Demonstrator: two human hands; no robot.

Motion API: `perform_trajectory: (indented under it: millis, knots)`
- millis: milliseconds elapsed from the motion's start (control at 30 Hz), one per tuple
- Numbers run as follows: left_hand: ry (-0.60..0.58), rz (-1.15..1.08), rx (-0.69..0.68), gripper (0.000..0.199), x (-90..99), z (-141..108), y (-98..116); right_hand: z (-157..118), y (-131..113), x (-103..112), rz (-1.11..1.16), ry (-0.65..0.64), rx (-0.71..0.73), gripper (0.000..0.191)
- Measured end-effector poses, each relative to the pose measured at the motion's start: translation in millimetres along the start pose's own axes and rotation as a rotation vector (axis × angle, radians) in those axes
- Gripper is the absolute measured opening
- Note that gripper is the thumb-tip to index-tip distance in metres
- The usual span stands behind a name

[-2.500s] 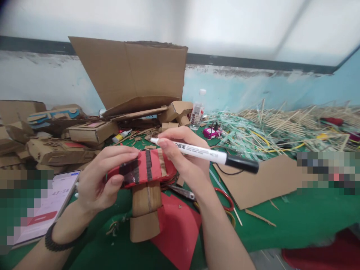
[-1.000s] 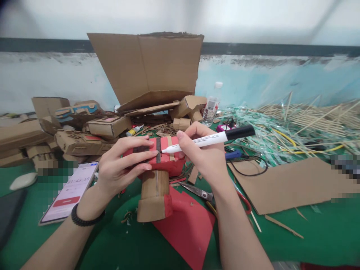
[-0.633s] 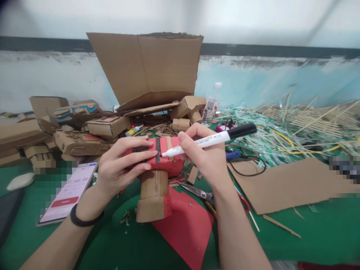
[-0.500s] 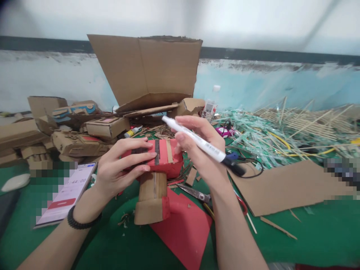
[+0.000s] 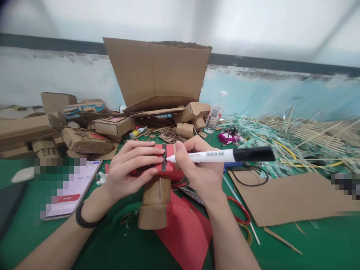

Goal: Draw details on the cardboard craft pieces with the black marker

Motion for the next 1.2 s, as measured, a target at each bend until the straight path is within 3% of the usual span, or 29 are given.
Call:
perform_trajectory:
  millis: [600, 800, 1200]
  knots:
    - [0.018, 0.003, -0.005, 0.013, -0.8, 0.1, -0.6, -4.3, -8.3, -1.3, -0.033, 0.021, -0.089, 0.029]
    - [0.003, -0.001, 0.005, 0.014, -0.9, -0.8, -1.4, -4.0, -5.4, 2.8, 0.001, -0.063, -0.087, 0.029]
    - [-0.009, -0.008, 0.002, 0.016, 0.5, -1.3, -1.7, -2.8, 0.0, 6.2, 0.005, -0.095, -0.103, 0.033]
Point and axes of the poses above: each hand's wrist, its own z-axis towards the middle knuckle, its own x-axis out of the back of the hand, y = z × x, the point moved 1 cm from there along z, towards the middle knuckle, and after that the axes turned 10 degrees about -x, right-handed, at the moved point
